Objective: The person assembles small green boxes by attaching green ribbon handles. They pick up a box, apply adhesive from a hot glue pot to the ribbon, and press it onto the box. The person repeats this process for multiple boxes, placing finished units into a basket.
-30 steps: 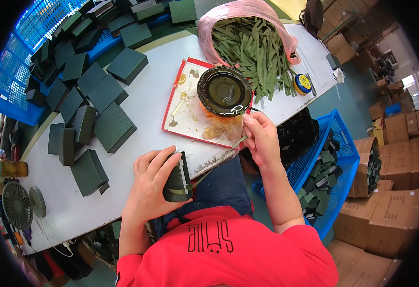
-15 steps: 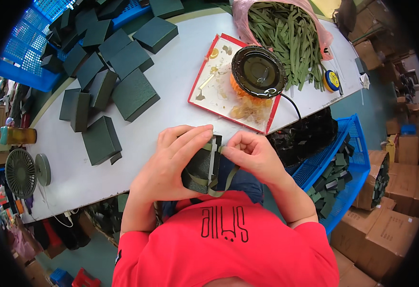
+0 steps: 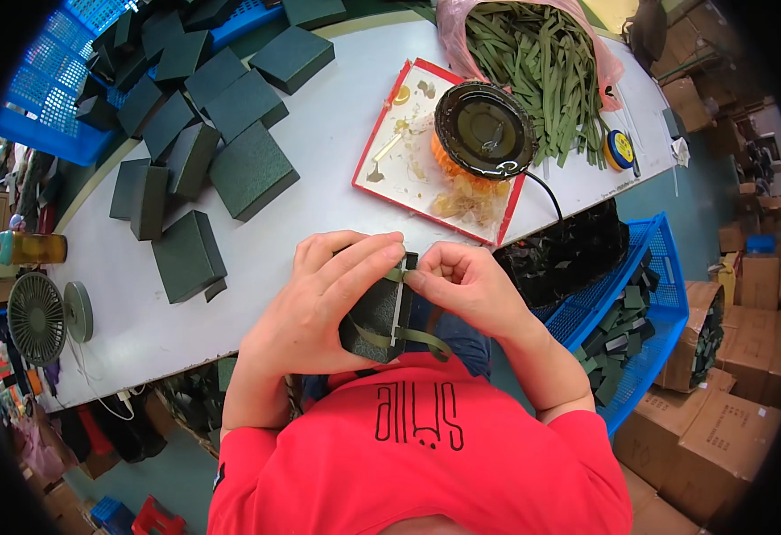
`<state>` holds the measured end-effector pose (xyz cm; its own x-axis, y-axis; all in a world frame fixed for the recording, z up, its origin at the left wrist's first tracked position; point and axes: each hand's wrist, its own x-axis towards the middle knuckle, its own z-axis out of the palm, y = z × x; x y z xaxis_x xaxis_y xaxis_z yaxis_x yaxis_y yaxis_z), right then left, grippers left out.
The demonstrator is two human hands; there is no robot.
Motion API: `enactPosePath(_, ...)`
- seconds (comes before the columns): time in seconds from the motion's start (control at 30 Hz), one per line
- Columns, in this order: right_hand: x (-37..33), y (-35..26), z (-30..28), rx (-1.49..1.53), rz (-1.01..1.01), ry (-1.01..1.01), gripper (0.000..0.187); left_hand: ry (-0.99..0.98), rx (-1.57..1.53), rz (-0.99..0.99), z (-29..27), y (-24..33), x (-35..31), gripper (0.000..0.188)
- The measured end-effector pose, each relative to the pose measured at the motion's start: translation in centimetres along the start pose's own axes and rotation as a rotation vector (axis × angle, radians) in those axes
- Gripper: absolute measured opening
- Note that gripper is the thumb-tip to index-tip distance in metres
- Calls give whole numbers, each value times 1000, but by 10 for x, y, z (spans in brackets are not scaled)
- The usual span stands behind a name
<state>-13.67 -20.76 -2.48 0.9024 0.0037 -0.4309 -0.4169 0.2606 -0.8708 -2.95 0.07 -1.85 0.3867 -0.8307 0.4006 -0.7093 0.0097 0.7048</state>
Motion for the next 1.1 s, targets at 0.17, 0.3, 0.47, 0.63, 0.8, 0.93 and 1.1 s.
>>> enactPosePath(0.17,0,-3,1,-208,-36,25,18,-72,56,-12,-4,3,2,90)
enactPosePath(0.3,3,0,0,-411,-108,12,22,-187,179,-3,-10,8,5,86)
enactPosePath(0.47,9,10,-11,-277,-30,-71,22,-196,221,-10,-9,7,6,84)
enactPosePath(0.63,2,0,-15,-71,2,-31,29,-66,83,-51,-5,-1,-5,95)
enactPosePath(0.8,0,11,-23,-99,-101,132,33,-47,55,-32,-3,-5,-5,105)
enactPosePath(0.93,3,10,-13,-60,-148,141,28,-64,72,-31,-5,-5,-6,110)
enactPosePath(1.1,8,20,-2,-15,-164,98,19,-90,61,-40,-4,-1,-2,107)
